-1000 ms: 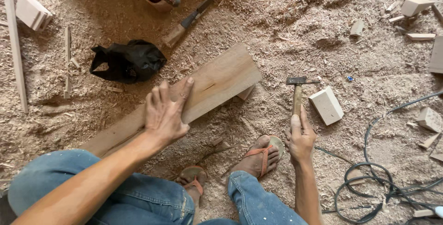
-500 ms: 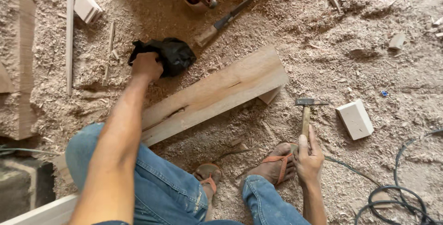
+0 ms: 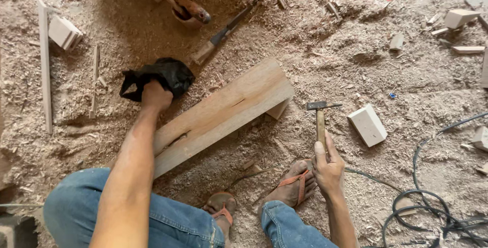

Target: The person assembles a wooden frame by hammering nails into the joints. They then apply a reddish substance to the surface of the frame using a small brush.

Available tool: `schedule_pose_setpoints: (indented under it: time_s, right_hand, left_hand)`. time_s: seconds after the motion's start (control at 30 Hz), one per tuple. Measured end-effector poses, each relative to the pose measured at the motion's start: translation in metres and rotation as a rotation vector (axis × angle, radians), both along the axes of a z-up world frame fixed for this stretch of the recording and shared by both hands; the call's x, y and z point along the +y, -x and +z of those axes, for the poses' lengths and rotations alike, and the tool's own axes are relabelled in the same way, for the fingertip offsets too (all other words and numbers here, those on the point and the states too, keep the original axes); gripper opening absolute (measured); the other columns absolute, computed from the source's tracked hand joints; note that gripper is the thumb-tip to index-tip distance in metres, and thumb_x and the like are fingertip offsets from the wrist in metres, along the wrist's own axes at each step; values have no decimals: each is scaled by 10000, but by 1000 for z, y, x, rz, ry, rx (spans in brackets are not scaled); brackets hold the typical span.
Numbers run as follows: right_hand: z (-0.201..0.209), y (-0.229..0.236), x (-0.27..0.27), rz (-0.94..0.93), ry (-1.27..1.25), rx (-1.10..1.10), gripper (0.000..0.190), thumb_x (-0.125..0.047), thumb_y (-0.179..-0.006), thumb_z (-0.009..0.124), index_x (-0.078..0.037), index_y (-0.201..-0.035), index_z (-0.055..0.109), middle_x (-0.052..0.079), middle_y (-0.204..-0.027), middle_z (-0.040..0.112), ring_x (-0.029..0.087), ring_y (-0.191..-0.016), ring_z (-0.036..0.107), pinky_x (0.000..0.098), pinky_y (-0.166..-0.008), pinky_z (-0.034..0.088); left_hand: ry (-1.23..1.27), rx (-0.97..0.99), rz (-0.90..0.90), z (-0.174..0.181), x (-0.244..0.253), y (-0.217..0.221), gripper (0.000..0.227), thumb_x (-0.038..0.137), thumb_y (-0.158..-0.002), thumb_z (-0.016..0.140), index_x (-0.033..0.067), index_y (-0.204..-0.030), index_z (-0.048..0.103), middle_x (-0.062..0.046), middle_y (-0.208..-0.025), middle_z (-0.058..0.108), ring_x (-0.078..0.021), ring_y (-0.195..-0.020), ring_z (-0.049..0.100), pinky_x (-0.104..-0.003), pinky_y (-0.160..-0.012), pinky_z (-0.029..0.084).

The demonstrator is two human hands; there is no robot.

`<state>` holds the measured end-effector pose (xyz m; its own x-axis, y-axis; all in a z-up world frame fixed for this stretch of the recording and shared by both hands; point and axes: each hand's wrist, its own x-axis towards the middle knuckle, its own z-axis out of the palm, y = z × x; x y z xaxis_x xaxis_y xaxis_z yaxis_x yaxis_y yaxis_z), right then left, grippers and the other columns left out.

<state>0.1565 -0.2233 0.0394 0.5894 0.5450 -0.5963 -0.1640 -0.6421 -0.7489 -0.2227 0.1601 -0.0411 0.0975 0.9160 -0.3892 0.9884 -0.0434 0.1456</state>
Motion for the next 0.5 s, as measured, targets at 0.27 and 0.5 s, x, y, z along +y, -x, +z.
schedule_pose_setpoints:
  time_s: [0.27, 0.5]
  right_hand:
    - [6, 5, 5, -12, -21, 40, 605, -299, -988, 593, -93, -1544, 471, -14, -651, 521, 66, -497, 465, 256, -415, 373]
    - [1, 6, 0, -77, -41, 96, 602, -273, -991, 596, -84, -1548, 464, -16, -634, 502, 73, -484, 458, 248, -399, 358]
  left_hand:
    - [-35, 90, 64, 23, 12, 8, 352, 185, -771, 773, -34, -1045, 749, -291, -1065, 723, -429, -1018, 699, -470, -935, 557]
    - [158, -238, 324, 90, 36, 11, 402, 143, -826, 827, -61, -1155, 719, -226, -1062, 750, -325, -922, 728, -386, -802, 580]
